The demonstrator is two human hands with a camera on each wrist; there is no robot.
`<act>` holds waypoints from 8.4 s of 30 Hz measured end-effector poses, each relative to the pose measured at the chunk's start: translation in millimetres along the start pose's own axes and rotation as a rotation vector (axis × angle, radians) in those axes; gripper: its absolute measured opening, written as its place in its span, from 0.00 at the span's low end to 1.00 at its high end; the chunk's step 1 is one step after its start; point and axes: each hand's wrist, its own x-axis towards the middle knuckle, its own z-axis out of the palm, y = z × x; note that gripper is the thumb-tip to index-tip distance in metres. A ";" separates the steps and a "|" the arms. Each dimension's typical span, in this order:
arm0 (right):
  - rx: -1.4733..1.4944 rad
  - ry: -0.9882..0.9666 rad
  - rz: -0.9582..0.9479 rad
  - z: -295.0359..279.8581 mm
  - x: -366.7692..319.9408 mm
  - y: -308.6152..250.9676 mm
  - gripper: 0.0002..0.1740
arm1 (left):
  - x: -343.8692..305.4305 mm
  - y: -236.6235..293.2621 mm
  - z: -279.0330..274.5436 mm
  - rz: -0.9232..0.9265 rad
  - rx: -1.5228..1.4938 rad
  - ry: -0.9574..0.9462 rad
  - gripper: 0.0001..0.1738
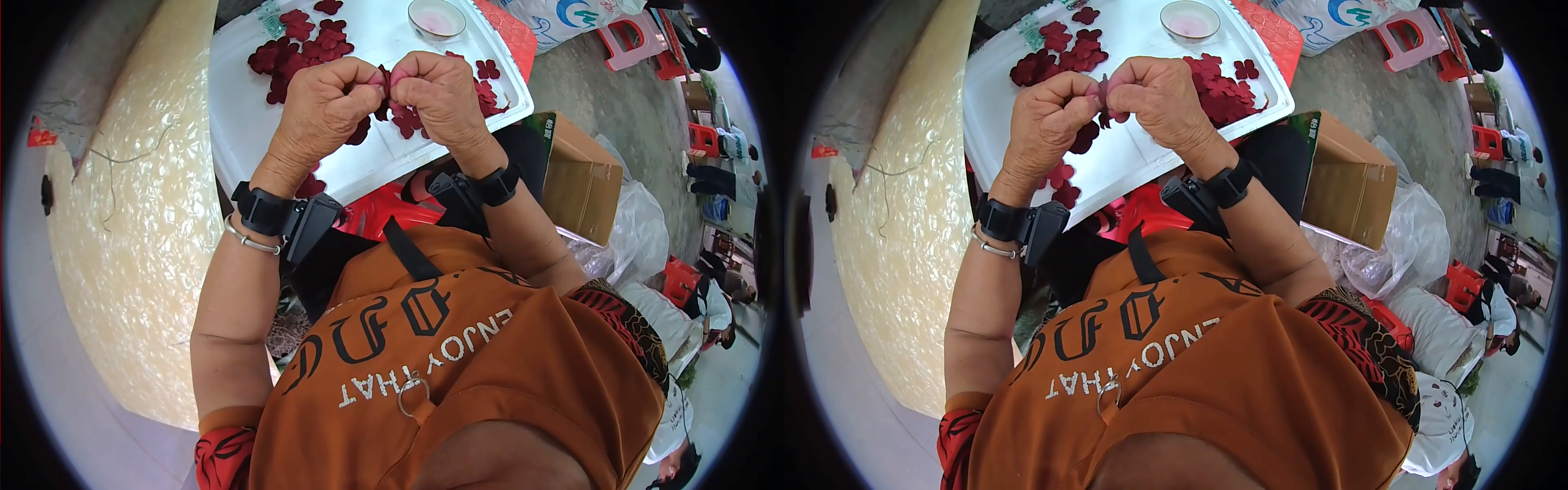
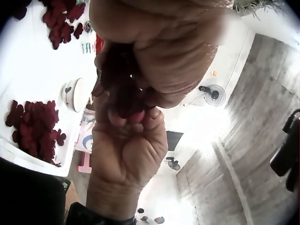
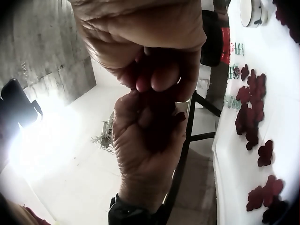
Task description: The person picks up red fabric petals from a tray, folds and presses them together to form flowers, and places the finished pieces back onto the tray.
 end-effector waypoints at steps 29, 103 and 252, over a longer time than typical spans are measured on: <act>-0.015 -0.019 -0.010 6.7 -0.4 8.1 0.02 | 5.0 -14.8 -3.4 0.353 0.415 0.039 0.05; -0.110 0.005 -0.006 6.0 -1.8 -8.6 0.04 | 0.7 -8.2 4.9 -0.072 -0.252 0.113 0.03; -0.214 -0.064 0.018 -28.9 -0.7 15.3 0.10 | 2.6 -17.8 6.4 -0.121 -0.119 0.147 0.05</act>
